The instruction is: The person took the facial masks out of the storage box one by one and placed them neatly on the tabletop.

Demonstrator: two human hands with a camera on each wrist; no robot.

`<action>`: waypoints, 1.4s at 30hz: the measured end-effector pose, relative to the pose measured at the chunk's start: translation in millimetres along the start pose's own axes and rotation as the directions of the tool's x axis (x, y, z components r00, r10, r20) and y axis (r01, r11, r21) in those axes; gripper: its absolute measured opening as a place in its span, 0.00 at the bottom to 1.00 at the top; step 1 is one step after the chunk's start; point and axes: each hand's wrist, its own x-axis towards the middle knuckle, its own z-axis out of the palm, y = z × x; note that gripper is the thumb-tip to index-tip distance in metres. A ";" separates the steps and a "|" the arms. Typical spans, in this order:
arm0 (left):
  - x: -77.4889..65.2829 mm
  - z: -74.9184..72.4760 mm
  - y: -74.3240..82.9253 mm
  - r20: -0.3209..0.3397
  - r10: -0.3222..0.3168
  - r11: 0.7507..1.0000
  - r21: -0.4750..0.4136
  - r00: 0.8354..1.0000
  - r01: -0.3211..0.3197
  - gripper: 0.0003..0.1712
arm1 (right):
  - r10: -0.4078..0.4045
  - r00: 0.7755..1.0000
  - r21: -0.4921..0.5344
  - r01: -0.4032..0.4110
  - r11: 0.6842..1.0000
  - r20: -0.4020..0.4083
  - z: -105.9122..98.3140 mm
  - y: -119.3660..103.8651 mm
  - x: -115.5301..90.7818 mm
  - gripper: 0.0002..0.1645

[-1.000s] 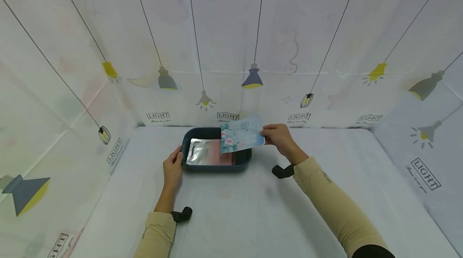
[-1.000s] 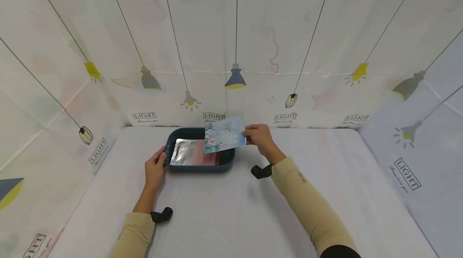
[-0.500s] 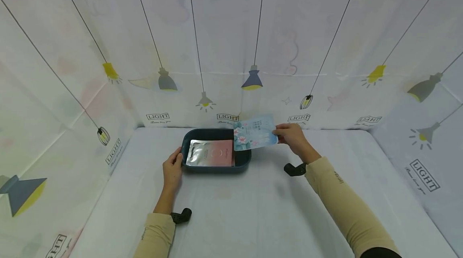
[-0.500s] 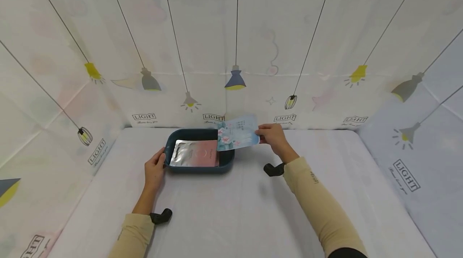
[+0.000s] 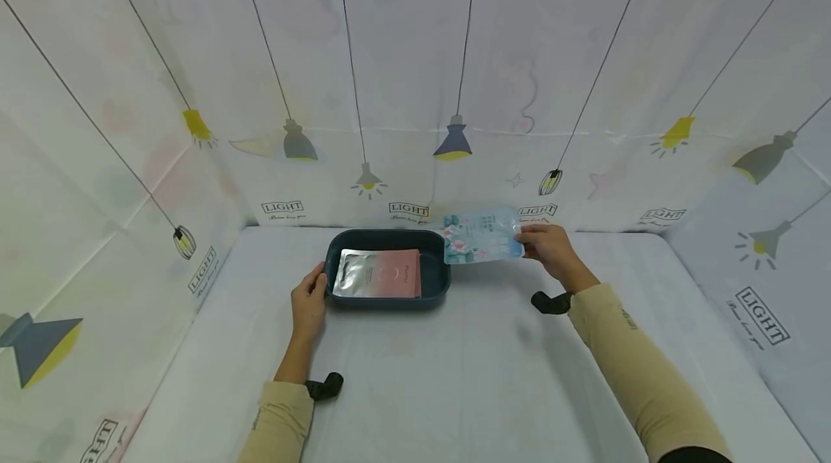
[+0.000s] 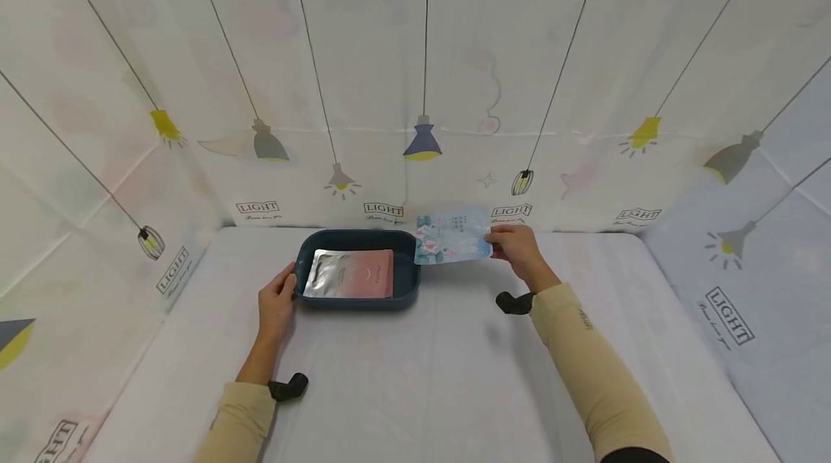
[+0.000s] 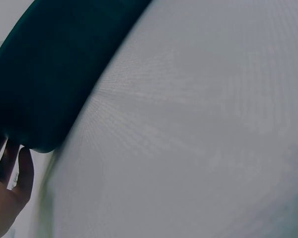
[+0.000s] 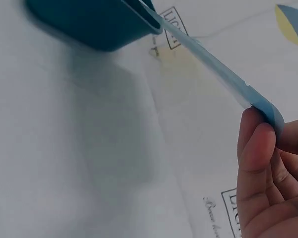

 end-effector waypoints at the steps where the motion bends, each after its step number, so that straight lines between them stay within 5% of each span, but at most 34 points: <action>1: -0.5 -0.5 0.3 0.001 -0.002 1.000 -0.001 1.000 0.002 0.24 | 0.005 1.000 0.006 -0.005 1.000 0.001 -1.8 2.2 -0.1 0.28; 14: -0.3 -1.5 2.0 -0.002 -0.012 1.000 -0.010 1.000 0.012 0.23 | 0.047 0.999 0.077 -0.046 0.996 -0.021 -14.1 23.4 2.6 0.29; 25: -14.6 -5.0 34.3 0.030 -0.020 1.000 0.006 0.999 0.020 0.23 | 0.108 0.993 0.092 -0.104 0.990 -0.041 -8.9 49.7 18.0 0.30; 35: -1.2 -1.0 1.3 0.014 -0.013 0.998 -0.054 1.000 0.014 0.24 | 0.144 0.989 0.047 -0.142 0.989 -0.042 0.3 58.9 23.8 0.29; 42: 0.7 1.4 -2.5 -0.011 0.007 1.000 -0.011 1.000 -0.007 0.24 | 0.148 0.987 0.018 -0.147 0.989 -0.056 1.9 63.6 30.7 0.28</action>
